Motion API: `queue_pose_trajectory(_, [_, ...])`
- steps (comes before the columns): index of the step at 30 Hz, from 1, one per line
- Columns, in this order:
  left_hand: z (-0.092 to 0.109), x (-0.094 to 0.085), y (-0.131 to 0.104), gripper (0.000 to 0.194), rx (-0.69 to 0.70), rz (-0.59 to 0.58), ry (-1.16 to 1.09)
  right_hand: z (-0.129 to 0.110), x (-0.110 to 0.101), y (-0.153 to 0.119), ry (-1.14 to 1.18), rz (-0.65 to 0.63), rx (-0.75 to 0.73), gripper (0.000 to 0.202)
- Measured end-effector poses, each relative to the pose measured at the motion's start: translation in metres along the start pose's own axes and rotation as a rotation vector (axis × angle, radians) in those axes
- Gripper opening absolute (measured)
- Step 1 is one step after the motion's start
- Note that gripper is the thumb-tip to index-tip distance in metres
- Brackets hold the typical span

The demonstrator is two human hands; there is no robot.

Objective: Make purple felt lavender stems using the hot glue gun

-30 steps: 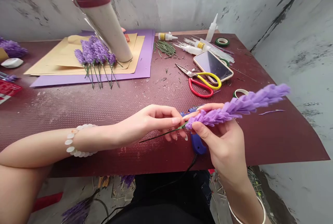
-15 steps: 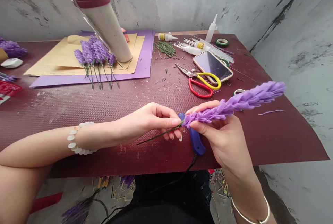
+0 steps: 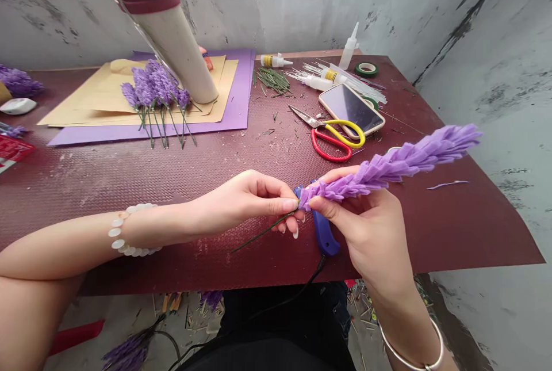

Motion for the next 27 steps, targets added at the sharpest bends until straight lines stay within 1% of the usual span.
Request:
queue_pose_trajectory(6, [-0.005, 0.003, 0.002, 0.021, -0.018, -0.040, -0.127, -0.002, -0.001, 0.000, -0.052, 0.027, -0.016, 0.020])
queue_pose_trajectory(13, [-0.013, 0.005, 0.003, 0.026, -0.051, -0.100, -0.231, -0.003, 0.002, -0.001, -0.017, 0.043, -0.008, 0.020])
queue_pose_trajectory(17, [-0.012, 0.007, 0.003, 0.029, -0.044, -0.143, -0.252, -0.003, 0.004, -0.001, 0.017, 0.049, 0.007, 0.021])
queue_pose_trajectory(22, [-0.009, 0.009, 0.002, 0.040, -0.044, -0.128, -0.243, -0.003, 0.004, -0.001, 0.018, 0.052, 0.004, 0.022])
queue_pose_trajectory(27, [-0.009, 0.010, 0.003, 0.040, -0.022, -0.130, -0.264, -0.005, 0.005, -0.001, 0.031, 0.046, -0.006, 0.021])
Point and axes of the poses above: each hand's wrist, its own y-axis towards the middle knuckle, its own x-axis out of the palm, z = x × y, the point moved 6 cm from there along y, towards the middle knuckle, and after that the axes turned 12 degrees about -z, right-handed, at the moved point
